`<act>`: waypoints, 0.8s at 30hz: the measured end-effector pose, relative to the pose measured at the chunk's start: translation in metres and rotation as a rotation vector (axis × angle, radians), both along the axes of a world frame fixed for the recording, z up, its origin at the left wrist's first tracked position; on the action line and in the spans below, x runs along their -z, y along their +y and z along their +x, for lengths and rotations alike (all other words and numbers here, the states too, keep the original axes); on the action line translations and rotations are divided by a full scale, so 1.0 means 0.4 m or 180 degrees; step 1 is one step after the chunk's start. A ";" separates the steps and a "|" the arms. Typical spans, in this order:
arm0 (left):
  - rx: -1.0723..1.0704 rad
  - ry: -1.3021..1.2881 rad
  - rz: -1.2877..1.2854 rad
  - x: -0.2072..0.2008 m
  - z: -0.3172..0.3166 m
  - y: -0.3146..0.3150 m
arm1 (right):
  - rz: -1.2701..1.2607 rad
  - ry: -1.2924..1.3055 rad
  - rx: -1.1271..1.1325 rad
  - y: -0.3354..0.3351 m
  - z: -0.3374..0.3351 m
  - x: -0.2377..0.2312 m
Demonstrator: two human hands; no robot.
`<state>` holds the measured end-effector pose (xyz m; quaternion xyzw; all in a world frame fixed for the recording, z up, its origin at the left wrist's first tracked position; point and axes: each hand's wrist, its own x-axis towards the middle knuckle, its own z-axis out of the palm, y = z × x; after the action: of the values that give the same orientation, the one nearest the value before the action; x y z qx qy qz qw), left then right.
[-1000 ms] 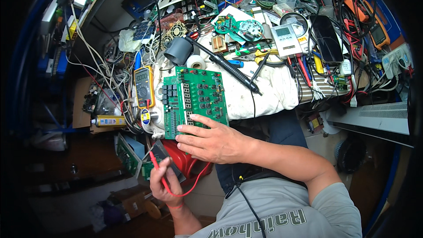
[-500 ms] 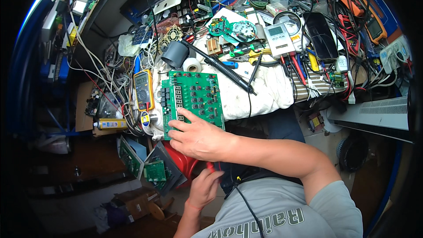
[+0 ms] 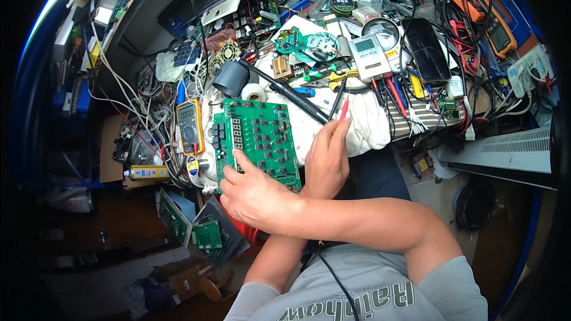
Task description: The person sits on the floor and uses a soldering iron to work on a green circuit board. They then use a multimeter to test points on the board and continue soldering components.
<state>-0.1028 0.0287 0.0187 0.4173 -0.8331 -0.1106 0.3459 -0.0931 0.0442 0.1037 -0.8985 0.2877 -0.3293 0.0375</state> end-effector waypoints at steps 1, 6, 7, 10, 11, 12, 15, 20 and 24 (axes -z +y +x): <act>-0.0062 -0.0103 -0.0133 0.000 -0.014 -0.024 | 0.0042 0.0050 -0.0041 0.000 0.000 -0.002; -0.0382 -0.0746 -0.0203 0.022 -0.061 -0.103 | 0.0259 0.0198 -0.0221 -0.006 -0.003 -0.002; -0.0386 -0.0775 -0.0238 0.029 -0.064 -0.104 | 0.0240 0.0131 -0.0200 -0.005 -0.003 0.000; -0.0337 -0.0750 -0.0301 0.046 -0.062 -0.094 | 0.0217 -0.0005 -0.0161 -0.004 -0.005 0.009; -0.0321 -0.0722 -0.0328 0.050 -0.058 -0.089 | 0.0213 -0.0064 -0.0136 -0.003 -0.005 0.012; -0.0317 -0.0677 -0.0361 0.053 -0.053 -0.082 | 0.0178 -0.0185 -0.0103 -0.001 -0.006 0.014; -0.0017 -0.0518 -0.0141 0.051 -0.028 -0.058 | 0.0361 -0.0269 -0.0279 -0.009 -0.011 0.018; 0.1158 0.0006 0.0246 0.001 0.089 0.089 | 0.0245 -0.0414 -0.0277 -0.021 -0.046 -0.004; 0.1727 -0.0363 0.2976 -0.121 0.323 0.241 | 0.0598 0.0009 -0.0485 -0.021 -0.101 -0.027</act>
<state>0.0263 0.1251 0.0670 0.3020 -0.7903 -0.5318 0.0366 -0.1337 0.0359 0.1144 -0.9108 0.2482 -0.2958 0.1460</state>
